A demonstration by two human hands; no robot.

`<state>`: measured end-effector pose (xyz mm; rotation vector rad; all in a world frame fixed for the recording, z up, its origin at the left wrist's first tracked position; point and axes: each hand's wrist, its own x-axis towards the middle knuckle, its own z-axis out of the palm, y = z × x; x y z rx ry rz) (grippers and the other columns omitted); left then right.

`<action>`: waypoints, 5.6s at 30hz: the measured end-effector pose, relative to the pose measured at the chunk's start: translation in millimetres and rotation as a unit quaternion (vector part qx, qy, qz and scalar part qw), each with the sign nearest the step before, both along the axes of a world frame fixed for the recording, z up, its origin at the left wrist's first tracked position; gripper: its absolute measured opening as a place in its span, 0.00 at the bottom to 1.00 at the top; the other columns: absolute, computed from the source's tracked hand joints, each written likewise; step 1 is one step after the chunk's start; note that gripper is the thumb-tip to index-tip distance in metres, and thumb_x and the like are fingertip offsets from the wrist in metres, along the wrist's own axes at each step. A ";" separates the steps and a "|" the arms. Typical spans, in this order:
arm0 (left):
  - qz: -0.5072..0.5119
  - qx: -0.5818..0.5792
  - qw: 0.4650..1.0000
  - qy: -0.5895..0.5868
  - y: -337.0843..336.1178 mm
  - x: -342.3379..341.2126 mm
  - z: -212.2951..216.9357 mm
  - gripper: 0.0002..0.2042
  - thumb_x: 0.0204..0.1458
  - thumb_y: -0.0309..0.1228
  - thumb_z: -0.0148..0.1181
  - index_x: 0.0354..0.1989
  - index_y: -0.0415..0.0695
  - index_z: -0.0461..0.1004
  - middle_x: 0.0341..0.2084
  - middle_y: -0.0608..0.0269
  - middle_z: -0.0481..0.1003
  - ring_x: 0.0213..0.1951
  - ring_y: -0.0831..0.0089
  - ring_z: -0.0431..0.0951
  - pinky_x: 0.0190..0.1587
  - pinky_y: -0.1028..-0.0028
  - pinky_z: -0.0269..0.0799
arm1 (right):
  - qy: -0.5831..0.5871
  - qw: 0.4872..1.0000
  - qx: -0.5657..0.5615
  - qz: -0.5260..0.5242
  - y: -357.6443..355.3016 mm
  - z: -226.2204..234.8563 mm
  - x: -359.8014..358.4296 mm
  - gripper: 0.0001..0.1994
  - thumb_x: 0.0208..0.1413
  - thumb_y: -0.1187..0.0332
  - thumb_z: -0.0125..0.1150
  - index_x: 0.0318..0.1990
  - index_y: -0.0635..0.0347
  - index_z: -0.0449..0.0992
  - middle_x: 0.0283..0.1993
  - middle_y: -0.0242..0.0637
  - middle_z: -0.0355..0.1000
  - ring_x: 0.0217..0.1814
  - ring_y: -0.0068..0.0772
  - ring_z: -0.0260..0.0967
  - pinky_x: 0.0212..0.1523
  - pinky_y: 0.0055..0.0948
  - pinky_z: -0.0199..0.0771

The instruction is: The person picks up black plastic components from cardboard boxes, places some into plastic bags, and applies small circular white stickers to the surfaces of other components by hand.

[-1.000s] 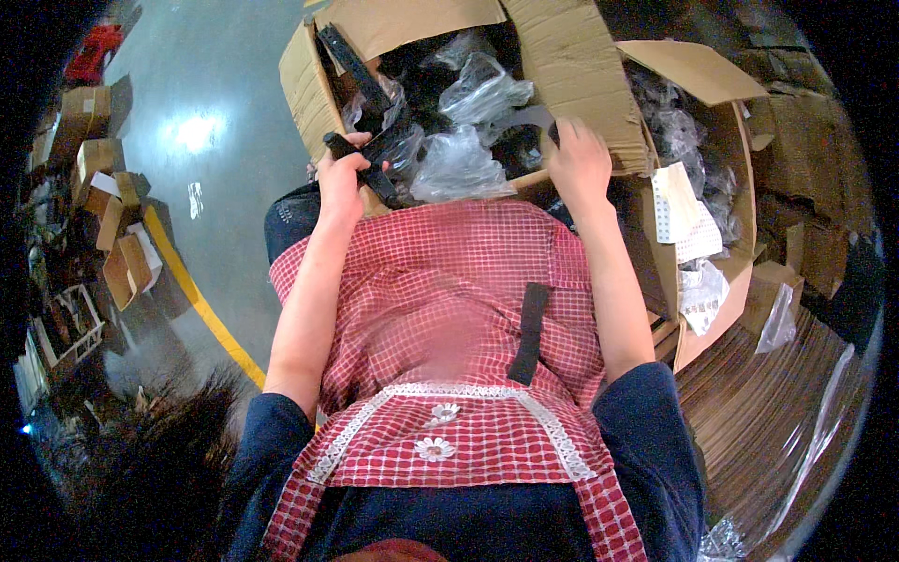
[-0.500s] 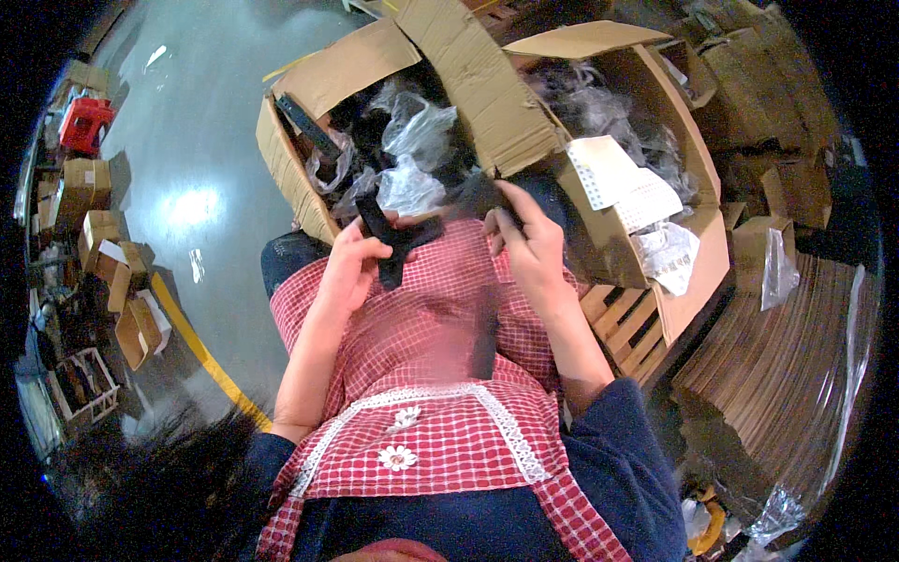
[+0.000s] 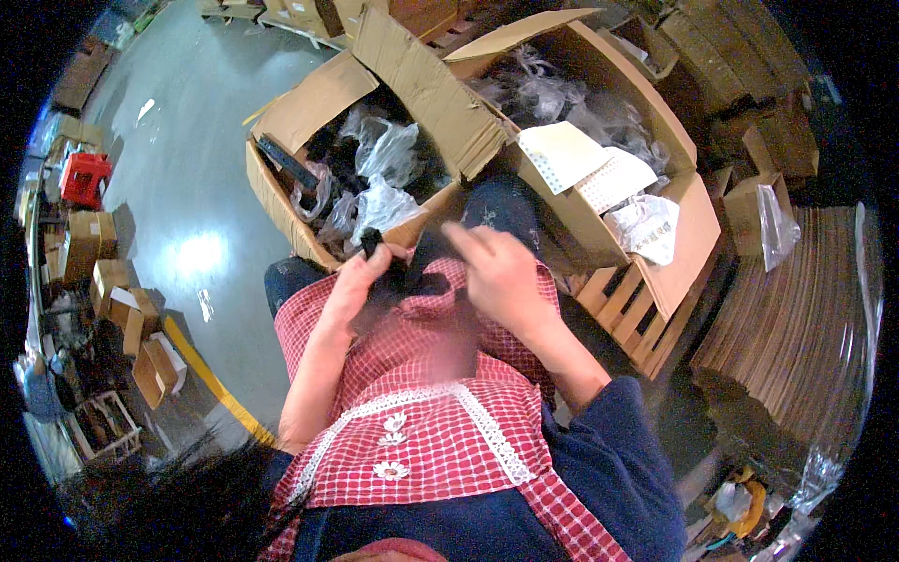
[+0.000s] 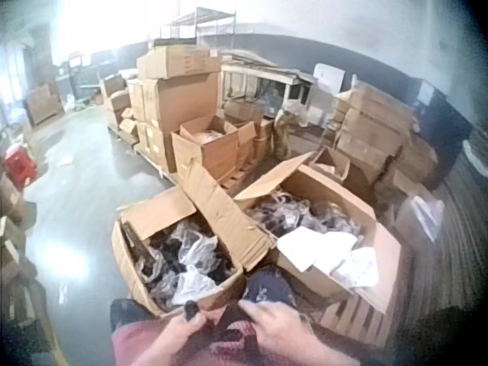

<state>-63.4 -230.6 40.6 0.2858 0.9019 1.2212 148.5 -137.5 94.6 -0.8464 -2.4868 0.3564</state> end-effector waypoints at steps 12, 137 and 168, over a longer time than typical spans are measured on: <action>-0.055 -0.010 0.997 -0.053 9.4 19.0 -27.1 0.14 0.56 0.29 0.65 0.47 0.35 0.72 0.32 0.58 0.77 0.25 0.70 0.79 0.20 0.72 0.76 | -0.047 0.953 -0.265 0.140 152.4 16.9 29.0 0.28 0.50 0.64 0.64 0.61 0.58 0.74 0.64 0.45 0.69 0.68 0.43 0.65 0.69 0.43 0.63; -0.305 -0.245 0.913 0.116 95.5 1.6 -95.7 0.31 0.49 0.32 0.70 0.63 0.41 0.69 0.48 0.65 0.75 0.48 0.73 0.76 0.52 0.68 0.72 | 0.285 0.893 -0.339 -0.075 504.4 -155.3 61.8 0.25 0.44 0.72 0.68 0.55 0.57 0.78 0.55 0.34 0.75 0.57 0.30 0.70 0.59 0.27 0.68; -0.293 -0.172 0.940 -0.027 125.2 20.6 -73.0 0.18 0.49 0.35 0.69 0.45 0.42 0.72 0.37 0.70 0.74 0.39 0.81 0.73 0.44 0.78 0.66 | 0.156 0.963 -0.193 -0.107 497.4 -147.7 50.2 0.29 0.42 0.56 0.78 0.48 0.55 0.69 0.48 0.41 0.67 0.55 0.41 0.64 0.58 0.34 0.64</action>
